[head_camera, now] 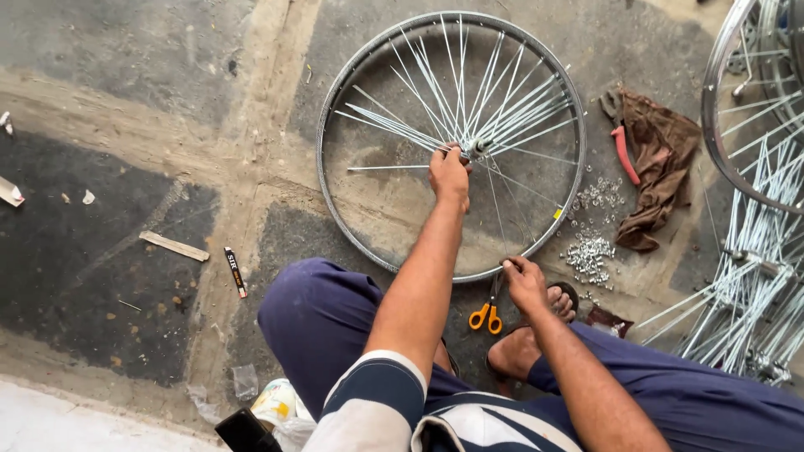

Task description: The person sits on the floor and laces a bicycle wheel by inserting spokes through the rim and hub, then securing them with nipples. The person handles the wheel, spokes, and nipples by hand throughout the process.

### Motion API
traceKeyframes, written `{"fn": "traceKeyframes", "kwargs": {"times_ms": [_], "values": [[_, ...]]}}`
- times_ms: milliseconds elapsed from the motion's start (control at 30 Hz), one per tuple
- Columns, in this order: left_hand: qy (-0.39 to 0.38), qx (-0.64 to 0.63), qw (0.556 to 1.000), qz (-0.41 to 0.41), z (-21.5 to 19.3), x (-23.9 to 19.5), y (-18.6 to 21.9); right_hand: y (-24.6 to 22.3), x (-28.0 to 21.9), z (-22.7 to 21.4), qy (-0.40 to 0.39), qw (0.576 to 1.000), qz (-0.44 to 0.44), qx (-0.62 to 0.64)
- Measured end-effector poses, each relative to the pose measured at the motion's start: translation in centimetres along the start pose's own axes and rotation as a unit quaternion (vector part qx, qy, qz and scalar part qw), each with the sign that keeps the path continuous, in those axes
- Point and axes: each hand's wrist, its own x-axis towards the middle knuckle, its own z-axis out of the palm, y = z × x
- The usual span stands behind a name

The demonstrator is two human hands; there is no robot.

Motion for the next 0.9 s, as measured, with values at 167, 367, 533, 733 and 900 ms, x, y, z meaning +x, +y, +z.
{"fn": "traceKeyframes", "kwargs": {"times_ms": [167,367,533,733,900], "values": [[-0.045,-0.095,0.993,-0.062,-0.4,0.3,0.2,1.5,1.1,1.4,0.012,0.994,0.082,0.071],[-0.079,-0.099,0.991,-0.042,-0.7,-0.3,1.0,3.2,2.4,1.9,-0.073,0.964,0.134,0.217],[-0.006,-0.017,0.999,0.028,-0.5,-2.9,4.5,2.6,2.2,1.4,-0.095,0.967,0.147,0.183],[0.187,0.153,0.962,0.129,-1.5,-7.1,10.8,1.1,1.8,1.1,-0.177,0.954,0.193,0.142],[0.200,0.283,0.926,0.150,-4.5,-11.9,9.3,1.2,2.1,2.3,-0.213,0.965,0.095,0.123]]}}
